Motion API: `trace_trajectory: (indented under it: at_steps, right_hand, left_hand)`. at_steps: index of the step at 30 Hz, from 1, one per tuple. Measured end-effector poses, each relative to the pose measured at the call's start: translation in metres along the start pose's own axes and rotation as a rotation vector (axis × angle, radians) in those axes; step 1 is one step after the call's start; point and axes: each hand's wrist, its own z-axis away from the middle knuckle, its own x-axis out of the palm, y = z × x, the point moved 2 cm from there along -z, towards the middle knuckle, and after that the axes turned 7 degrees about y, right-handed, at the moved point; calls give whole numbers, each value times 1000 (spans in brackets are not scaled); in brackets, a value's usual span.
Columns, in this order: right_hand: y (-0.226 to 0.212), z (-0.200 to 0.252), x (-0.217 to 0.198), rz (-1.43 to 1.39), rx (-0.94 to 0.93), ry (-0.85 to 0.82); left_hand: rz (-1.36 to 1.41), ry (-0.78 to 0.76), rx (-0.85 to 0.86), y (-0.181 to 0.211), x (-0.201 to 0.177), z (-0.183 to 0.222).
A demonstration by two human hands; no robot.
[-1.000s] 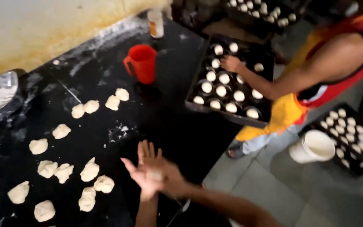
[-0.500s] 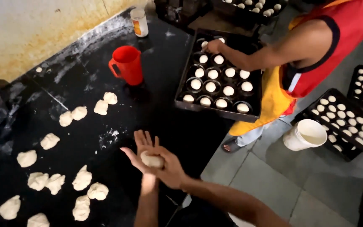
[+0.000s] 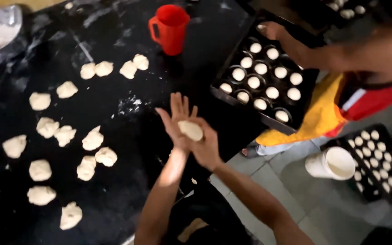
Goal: Manually shaping dough into round rolls and placing them into bread tins/trays in a commercial bakery setting.
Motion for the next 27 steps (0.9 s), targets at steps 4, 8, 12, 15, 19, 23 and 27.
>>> trace_trajectory:
  at_steps: [4,8,12,15,19,23,27]
  right_hand:
    - [-36,-41,-7,46,175,127]
    - [-22,-34,-14,90,-12,-72]
    - [-6,-40,-19,102,26,48]
    - [16,-60,-29,97,11,-15]
    - [67,-62,-42,168,147,123]
    - [-9,-78,-41,167,110,-109]
    - [1,-84,-53,-11,-6,9]
  left_hand:
    - [-49,-52,-68,-28,2,-6]
    - [35,42,-41,-22,11,-24]
    - [35,-73,-19,-43,-5,-41]
    - [14,-48,26,-38,13,-55]
    - [-160,45,26,-57,10,-51]
    - [86,85,-4,-51,21,-67]
    - [6,70,26,-78,22,-72]
